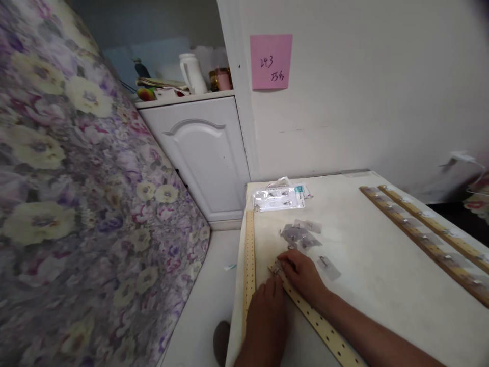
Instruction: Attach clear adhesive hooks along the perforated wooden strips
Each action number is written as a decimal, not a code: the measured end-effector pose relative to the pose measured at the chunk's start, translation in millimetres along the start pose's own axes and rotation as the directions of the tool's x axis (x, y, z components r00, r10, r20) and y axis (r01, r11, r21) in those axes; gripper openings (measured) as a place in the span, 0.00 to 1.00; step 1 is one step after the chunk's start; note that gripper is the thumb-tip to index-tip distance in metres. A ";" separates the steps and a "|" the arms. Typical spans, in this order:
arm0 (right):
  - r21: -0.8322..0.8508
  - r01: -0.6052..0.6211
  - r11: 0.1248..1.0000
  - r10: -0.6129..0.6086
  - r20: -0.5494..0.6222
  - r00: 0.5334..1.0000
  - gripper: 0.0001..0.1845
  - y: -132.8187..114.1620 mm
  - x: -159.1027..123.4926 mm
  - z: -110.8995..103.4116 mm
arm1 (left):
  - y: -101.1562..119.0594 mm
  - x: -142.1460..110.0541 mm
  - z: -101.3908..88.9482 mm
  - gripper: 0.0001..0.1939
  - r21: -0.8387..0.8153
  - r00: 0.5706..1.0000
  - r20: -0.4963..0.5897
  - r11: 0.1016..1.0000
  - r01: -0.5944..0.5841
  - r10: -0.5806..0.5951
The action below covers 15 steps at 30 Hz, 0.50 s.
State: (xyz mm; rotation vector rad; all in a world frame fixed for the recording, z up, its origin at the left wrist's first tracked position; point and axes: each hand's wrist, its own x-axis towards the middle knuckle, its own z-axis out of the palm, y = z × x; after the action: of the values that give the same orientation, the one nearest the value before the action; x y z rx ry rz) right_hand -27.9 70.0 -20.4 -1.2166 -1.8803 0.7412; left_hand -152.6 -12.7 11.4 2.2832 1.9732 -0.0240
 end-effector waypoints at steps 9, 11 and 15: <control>-0.005 0.034 0.999 -0.034 -0.017 0.999 0.18 -2.7 -27.8 -18.5 | 1.1 -6.5 -9.3 0.26 -0.058 1.000 -0.018 0.998 -0.007 0.006; -0.029 0.017 0.999 -0.016 0.035 0.999 0.19 -3.8 -45.6 -32.8 | 0.9 -7.2 -9.8 0.26 -0.078 1.000 -0.004 0.997 -0.013 0.013; -0.078 -0.074 0.994 0.082 0.106 0.991 0.16 -3.4 -95.3 -68.4 | -0.5 -10.3 -12.3 0.25 -0.114 1.000 0.006 0.993 -0.027 0.028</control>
State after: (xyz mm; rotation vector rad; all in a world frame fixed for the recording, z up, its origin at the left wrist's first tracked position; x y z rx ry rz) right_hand 52.1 -15.0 -7.9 -1.3266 -1.9735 0.8001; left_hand -155.4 -21.6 24.4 2.2344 1.8874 0.0803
